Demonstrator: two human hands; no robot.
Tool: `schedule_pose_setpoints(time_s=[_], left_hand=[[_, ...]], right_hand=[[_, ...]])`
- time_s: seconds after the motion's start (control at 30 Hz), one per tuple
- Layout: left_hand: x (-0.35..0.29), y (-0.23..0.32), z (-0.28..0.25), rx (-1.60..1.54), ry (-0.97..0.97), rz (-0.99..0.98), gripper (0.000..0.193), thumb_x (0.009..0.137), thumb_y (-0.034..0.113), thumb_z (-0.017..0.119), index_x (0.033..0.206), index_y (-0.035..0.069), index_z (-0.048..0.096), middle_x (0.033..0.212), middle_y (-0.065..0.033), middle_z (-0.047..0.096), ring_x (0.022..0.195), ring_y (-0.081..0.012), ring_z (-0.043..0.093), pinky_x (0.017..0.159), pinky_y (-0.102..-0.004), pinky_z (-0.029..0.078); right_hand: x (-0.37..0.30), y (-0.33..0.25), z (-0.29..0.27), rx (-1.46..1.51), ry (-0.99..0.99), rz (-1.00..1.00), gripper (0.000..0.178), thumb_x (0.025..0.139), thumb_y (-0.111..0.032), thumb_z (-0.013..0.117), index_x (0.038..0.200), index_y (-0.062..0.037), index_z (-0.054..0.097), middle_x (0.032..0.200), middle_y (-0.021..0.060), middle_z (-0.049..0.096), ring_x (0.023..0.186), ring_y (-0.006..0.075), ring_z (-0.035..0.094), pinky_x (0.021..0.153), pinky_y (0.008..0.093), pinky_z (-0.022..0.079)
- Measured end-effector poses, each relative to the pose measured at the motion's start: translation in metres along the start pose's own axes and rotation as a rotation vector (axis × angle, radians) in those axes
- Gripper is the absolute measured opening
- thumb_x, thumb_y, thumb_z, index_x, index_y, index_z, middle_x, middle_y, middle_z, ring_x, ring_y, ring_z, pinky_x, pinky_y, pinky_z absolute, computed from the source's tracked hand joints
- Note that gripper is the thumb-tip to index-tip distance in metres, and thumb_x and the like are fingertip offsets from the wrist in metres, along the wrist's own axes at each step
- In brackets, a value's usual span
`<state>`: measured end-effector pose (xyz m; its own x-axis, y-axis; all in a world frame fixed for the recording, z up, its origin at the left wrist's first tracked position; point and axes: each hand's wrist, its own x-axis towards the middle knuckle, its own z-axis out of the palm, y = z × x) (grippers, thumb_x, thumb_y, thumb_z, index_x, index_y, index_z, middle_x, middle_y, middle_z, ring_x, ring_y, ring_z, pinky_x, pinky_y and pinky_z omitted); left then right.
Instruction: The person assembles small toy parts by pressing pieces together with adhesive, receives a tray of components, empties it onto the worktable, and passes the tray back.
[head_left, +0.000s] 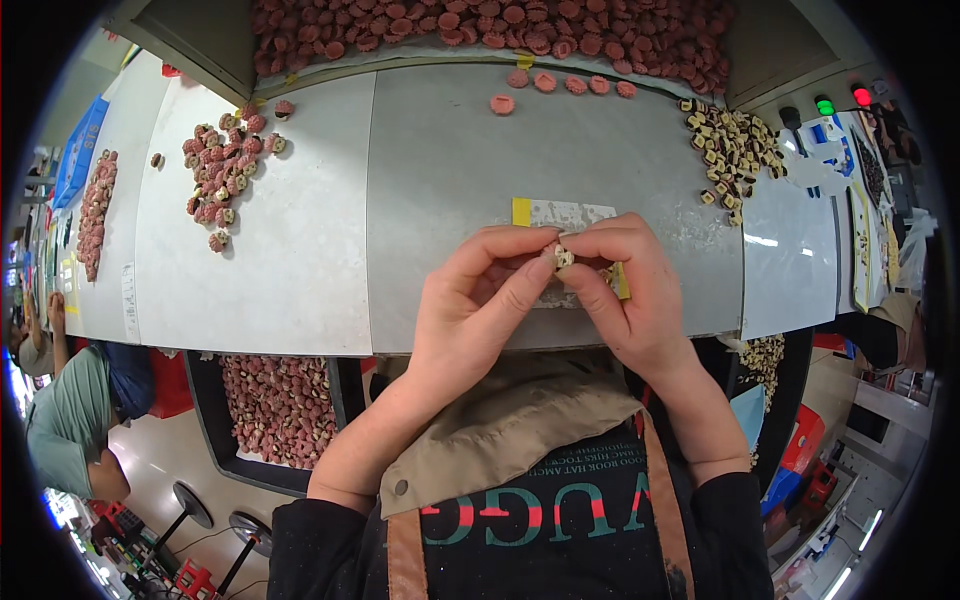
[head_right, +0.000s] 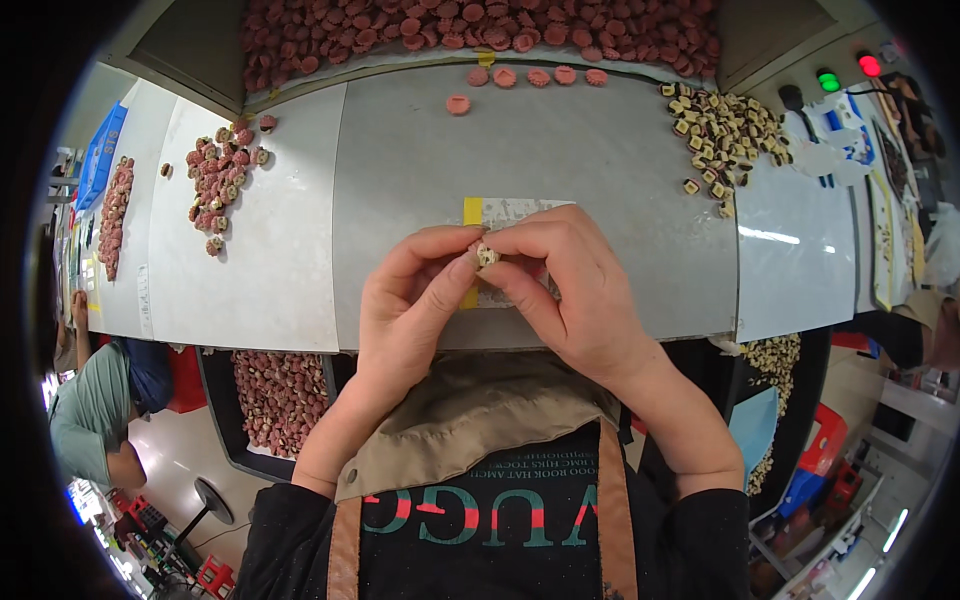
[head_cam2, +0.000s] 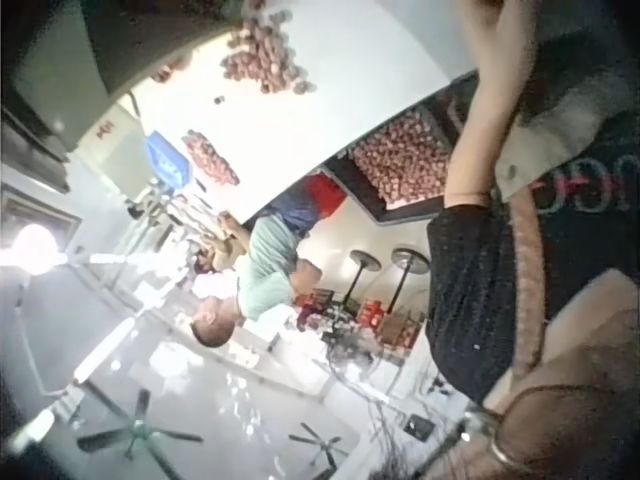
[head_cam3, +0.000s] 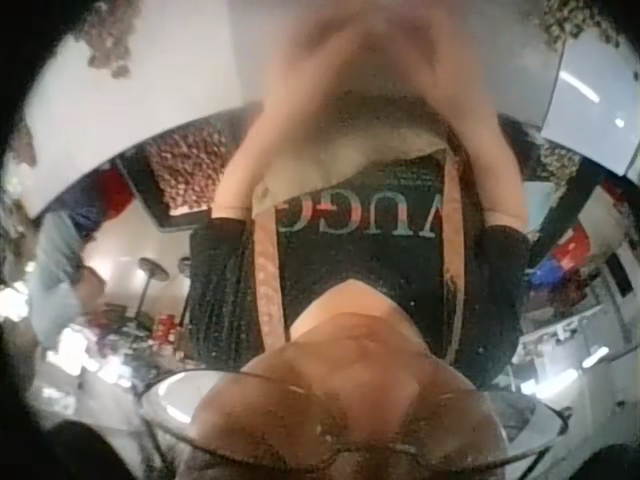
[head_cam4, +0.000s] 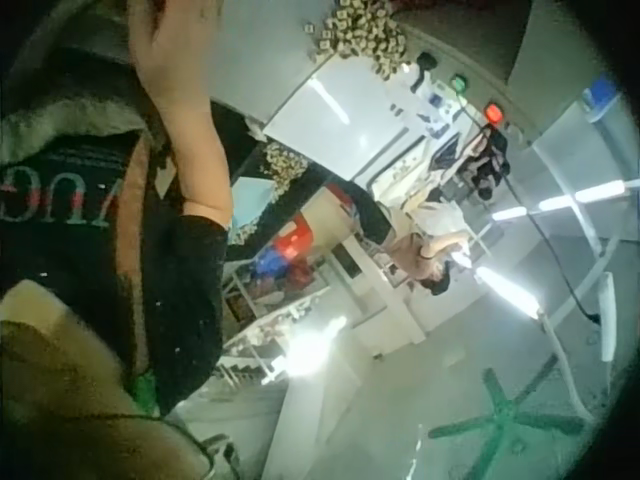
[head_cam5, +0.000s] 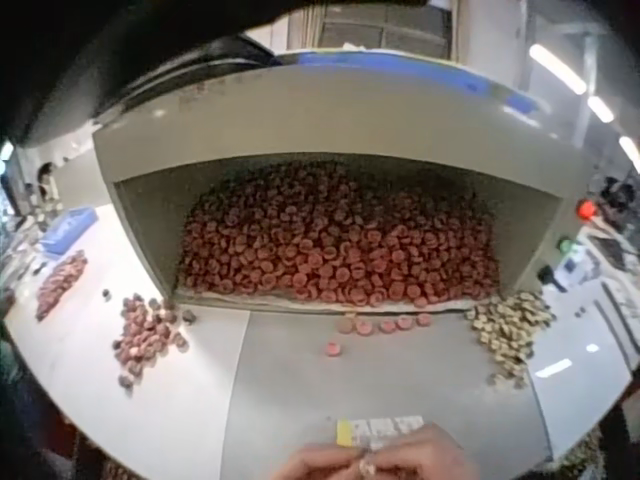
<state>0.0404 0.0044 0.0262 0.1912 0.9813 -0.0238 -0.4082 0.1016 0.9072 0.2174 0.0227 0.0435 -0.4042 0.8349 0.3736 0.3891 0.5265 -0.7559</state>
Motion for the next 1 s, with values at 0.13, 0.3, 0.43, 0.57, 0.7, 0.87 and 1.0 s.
schedule_pose_setpoints(time_s=[0.13,0.3,0.43,0.57,0.7,0.87,1.0], left_hand=[[0.001,0.006,-0.003,-0.122,0.005,-0.122,0.039,0.093,0.005,0.059,0.129,-0.001,0.047,0.111,-0.011,0.06,0.102,-0.0146,0.06,0.09,-0.0274,0.049],[-0.004,-0.002,0.002,-0.021,0.024,-0.022,0.056,0.089,0.0,0.063,0.138,0.002,0.035,0.106,-0.01,0.06,0.102,-0.0142,0.06,0.087,-0.0271,0.05],[-0.005,-0.014,0.007,0.063,0.0,0.129,0.057,0.089,-0.005,0.06,0.138,0.003,0.034,0.106,-0.0098,0.06,0.097,-0.0112,0.06,0.082,-0.024,0.05],[-0.002,-0.015,0.01,0.171,0.001,0.103,0.049,0.087,-0.003,0.063,0.131,0.002,0.041,0.104,-0.0093,0.061,0.093,-0.0109,0.062,0.081,-0.0236,0.05],[0.004,-0.019,0.019,0.159,0.012,0.074,0.044,0.087,-0.001,0.065,0.126,0.0,0.047,0.102,-0.0093,0.062,0.093,-0.0119,0.063,0.083,-0.0256,0.051],[0.017,-0.002,0.018,0.709,-0.013,0.188,0.03,0.084,0.0,0.066,0.112,0.001,0.057,0.104,-0.0115,0.064,0.094,-0.0214,0.063,0.084,-0.033,0.051],[0.043,0.022,-0.029,1.348,0.043,0.462,0.021,0.081,0.002,0.065,0.102,0.002,0.062,0.106,-0.0129,0.063,0.099,-0.0324,0.058,0.088,-0.0394,0.046]], right_hand=[[0.014,-0.006,-0.002,-0.192,0.117,-0.103,0.035,0.08,-0.01,0.075,0.111,-0.0053,0.059,0.101,0.008,0.056,0.085,0.0194,0.057,0.071,0.0282,0.05],[0.017,0.004,0.001,-0.236,-0.029,-0.191,0.036,0.067,-0.01,0.081,0.098,-0.008,0.065,0.094,0.0056,0.057,0.081,0.0203,0.056,0.065,0.0296,0.049],[0.018,0.005,0.002,-0.259,-0.018,-0.177,0.035,0.06,-0.006,0.077,0.089,-0.0085,0.059,0.09,0.0046,0.056,0.08,0.0251,0.056,0.068,0.0352,0.048],[0.018,0.009,0.0,-0.317,0.021,-0.261,0.032,0.06,-0.007,0.076,0.086,-0.008,0.057,0.087,0.0045,0.055,0.078,0.0254,0.055,0.066,0.0345,0.047],[0.012,0.011,-0.008,-0.363,0.046,-0.247,0.032,0.06,-0.008,0.075,0.087,-0.008,0.057,0.089,0.0052,0.055,0.079,0.0256,0.055,0.067,0.0349,0.048],[0.007,0.021,-0.038,-0.394,0.017,-0.13,0.033,0.07,-0.009,0.076,0.098,-0.0066,0.06,0.095,0.0096,0.057,0.086,0.0284,0.057,0.074,0.0367,0.048],[-0.012,0.05,-0.099,-0.566,0.159,0.133,0.026,0.083,-0.011,0.068,0.107,-0.0039,0.06,0.104,0.0137,0.058,0.094,0.0306,0.058,0.082,0.0377,0.048]])
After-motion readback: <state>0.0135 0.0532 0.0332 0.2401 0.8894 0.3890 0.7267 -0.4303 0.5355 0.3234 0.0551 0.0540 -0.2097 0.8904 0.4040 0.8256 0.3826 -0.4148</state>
